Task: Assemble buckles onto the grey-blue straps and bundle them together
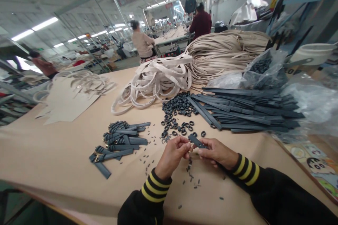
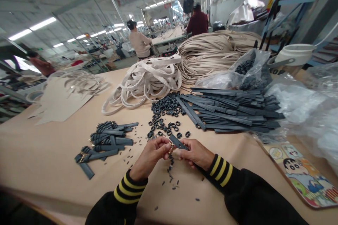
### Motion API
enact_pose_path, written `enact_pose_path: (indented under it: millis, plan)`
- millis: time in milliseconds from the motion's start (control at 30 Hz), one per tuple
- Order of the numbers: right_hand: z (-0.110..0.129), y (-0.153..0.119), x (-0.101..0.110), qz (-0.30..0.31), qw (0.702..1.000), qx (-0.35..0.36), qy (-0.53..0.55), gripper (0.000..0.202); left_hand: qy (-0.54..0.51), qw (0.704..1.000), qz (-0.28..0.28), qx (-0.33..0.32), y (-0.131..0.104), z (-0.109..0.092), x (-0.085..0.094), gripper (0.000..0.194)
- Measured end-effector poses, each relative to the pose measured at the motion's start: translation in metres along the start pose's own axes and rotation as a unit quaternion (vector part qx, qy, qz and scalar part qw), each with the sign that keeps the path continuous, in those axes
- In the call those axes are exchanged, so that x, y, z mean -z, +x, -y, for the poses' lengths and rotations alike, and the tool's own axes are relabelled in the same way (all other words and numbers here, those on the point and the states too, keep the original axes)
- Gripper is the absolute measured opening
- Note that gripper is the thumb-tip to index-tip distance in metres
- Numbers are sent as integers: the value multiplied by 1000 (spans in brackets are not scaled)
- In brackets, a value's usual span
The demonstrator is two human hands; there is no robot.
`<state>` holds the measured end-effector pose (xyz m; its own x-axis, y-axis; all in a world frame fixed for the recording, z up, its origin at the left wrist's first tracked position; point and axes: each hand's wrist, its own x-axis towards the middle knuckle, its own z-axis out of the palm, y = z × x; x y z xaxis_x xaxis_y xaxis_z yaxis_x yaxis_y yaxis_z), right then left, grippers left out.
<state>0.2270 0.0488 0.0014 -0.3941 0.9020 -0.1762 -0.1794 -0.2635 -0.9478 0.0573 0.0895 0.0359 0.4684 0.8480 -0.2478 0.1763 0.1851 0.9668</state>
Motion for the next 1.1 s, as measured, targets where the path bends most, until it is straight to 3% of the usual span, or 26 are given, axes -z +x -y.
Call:
enact_pose_path:
  millis: [467,867,1100]
  plan:
    - [-4,0,-3,0,996,7,-84,27,-36,999,-5,5,-12,9,-13,26]
    - [-3,-3,-8,10,996,39,-76,18,-4,996,-87,-22,-25,-11,-11,24]
    - [0,-5,-8,38,997,53,-52,21,-60,989,-135,-29,-21,-1,1,25]
